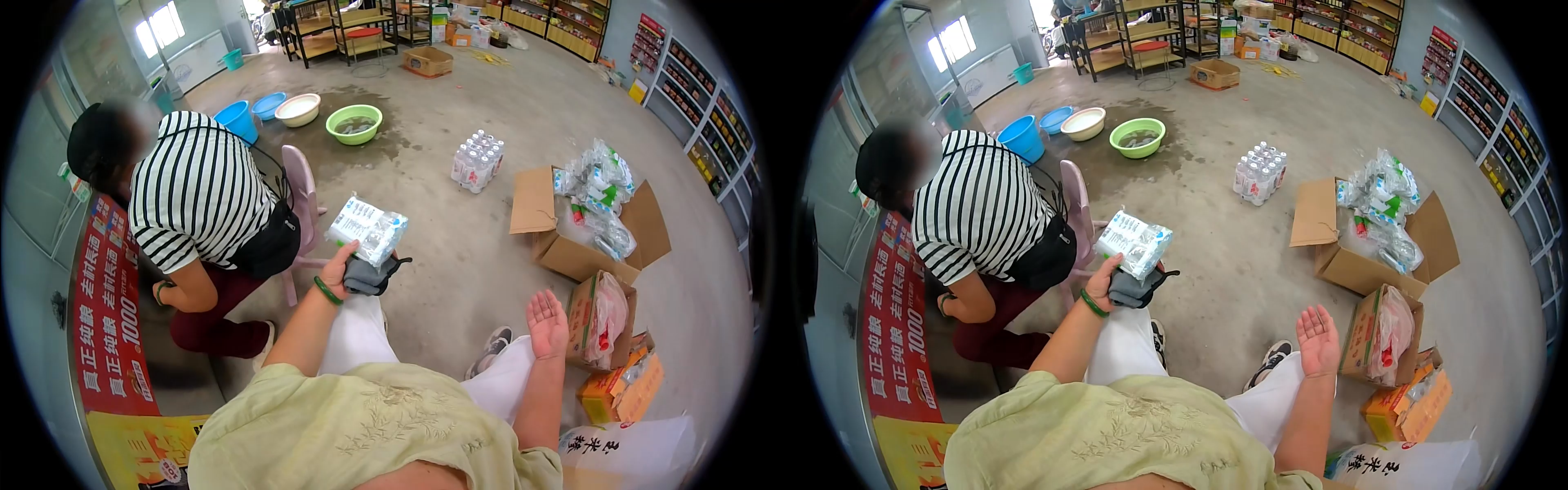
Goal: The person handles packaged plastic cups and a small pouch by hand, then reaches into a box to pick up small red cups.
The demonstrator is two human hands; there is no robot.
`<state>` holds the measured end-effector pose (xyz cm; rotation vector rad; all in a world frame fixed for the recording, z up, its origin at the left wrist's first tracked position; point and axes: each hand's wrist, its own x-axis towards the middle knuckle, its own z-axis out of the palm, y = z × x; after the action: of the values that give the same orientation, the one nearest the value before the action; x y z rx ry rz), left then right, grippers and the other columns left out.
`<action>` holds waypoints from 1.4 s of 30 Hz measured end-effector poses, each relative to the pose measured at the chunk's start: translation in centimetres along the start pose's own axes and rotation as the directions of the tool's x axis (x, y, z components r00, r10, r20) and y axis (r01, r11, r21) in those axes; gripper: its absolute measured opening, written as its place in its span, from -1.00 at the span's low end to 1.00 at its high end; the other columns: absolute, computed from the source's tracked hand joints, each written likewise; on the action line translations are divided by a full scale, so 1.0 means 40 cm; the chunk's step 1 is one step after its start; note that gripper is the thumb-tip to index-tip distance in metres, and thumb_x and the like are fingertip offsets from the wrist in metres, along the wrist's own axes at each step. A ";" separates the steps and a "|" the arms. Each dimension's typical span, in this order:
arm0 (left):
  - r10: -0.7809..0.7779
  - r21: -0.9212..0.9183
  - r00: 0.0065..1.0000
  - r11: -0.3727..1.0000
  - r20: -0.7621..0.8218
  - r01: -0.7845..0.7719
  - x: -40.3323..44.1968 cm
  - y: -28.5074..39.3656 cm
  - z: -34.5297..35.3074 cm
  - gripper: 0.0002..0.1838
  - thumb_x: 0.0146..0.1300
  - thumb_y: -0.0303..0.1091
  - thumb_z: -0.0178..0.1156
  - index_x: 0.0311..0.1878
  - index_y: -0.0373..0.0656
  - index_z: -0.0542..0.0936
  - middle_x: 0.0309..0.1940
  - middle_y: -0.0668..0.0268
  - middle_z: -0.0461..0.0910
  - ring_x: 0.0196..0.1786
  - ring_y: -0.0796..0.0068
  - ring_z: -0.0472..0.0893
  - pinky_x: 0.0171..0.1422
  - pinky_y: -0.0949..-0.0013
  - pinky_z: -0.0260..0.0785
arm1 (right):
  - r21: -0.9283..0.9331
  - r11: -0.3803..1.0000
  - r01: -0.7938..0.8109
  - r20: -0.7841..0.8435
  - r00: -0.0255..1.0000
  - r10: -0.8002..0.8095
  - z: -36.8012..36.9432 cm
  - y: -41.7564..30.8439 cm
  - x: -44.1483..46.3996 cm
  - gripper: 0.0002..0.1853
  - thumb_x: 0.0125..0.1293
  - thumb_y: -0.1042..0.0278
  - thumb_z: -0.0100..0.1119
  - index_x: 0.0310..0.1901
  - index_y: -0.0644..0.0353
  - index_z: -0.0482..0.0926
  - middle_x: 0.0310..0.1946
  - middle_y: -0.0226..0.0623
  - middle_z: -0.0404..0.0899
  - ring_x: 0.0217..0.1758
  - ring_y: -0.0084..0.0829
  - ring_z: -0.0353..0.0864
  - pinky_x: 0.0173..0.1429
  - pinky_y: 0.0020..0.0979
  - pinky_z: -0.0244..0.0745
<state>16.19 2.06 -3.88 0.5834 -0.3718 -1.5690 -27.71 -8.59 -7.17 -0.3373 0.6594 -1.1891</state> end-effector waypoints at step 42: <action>0.062 0.060 0.998 0.996 0.020 -0.063 -0.006 -0.007 0.043 -0.40 0.30 -0.11 0.01 0.29 -0.31 0.23 0.12 -0.03 0.45 0.17 0.16 0.47 0.31 0.20 0.28 | 0.067 0.998 0.015 0.055 0.998 -0.018 -0.003 0.015 -0.003 -0.62 0.44 0.18 -0.13 0.11 0.30 0.37 0.04 -0.11 0.43 0.13 -0.23 0.44 0.27 -0.17 0.37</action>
<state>14.98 2.14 -2.62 0.5989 -0.4483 -1.5078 -27.36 -8.24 -7.56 -0.3193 0.5688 -1.2104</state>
